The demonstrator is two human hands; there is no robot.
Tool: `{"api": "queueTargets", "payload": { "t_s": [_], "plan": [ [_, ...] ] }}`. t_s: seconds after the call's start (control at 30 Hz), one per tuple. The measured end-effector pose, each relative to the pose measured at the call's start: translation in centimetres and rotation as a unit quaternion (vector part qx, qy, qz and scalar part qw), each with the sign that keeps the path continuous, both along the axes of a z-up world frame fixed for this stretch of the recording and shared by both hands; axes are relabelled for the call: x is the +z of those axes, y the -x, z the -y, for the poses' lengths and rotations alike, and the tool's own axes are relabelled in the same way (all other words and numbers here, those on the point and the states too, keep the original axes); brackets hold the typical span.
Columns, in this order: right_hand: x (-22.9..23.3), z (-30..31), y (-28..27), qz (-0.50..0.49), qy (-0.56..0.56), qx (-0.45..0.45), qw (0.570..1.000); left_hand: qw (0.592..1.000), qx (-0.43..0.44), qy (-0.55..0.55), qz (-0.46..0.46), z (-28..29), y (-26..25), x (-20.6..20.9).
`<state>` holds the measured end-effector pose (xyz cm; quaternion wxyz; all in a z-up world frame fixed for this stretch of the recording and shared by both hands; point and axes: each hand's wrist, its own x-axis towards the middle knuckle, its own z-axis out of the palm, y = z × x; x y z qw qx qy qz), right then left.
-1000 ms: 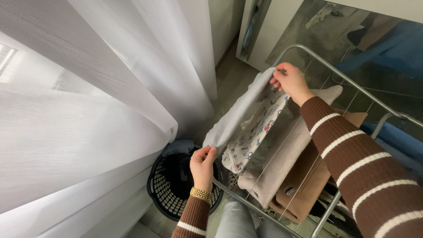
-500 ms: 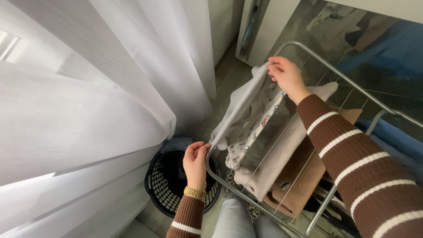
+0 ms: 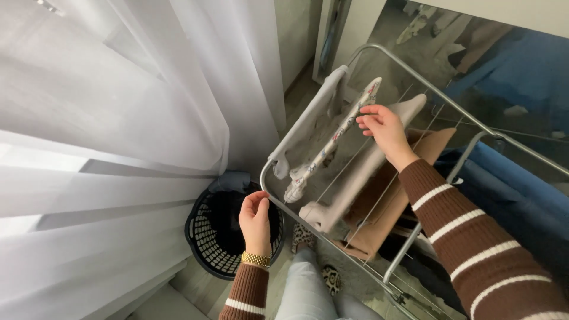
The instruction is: The person takes clothes from a laundry basket and hangs them on a drying rack. Items handled include a patterned cloth, a light gray garment, a dark polka-dotted item, a black garment, and a dark gray pair of pants. Each item is unfolded and draped over the rack bars.
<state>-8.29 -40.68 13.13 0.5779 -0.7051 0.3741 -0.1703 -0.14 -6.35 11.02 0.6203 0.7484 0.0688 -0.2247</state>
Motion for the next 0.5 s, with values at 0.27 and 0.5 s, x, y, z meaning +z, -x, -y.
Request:
{"api": "queueTargets", "payload": {
  "t_s": [0.27, 0.5],
  "plan": [
    [3.4, -6.3, 9.0, 0.056, -0.013, -0.015, 0.998, 0.999, -0.001, 0.033, 0.038, -4.1, 8.6, -0.1],
    [7.6, -13.0, 15.2, 0.089, -0.005, 0.004, 0.996, 0.999, 0.005, 0.019, 0.039, -8.9, 15.8, 0.3]
  ]
}}
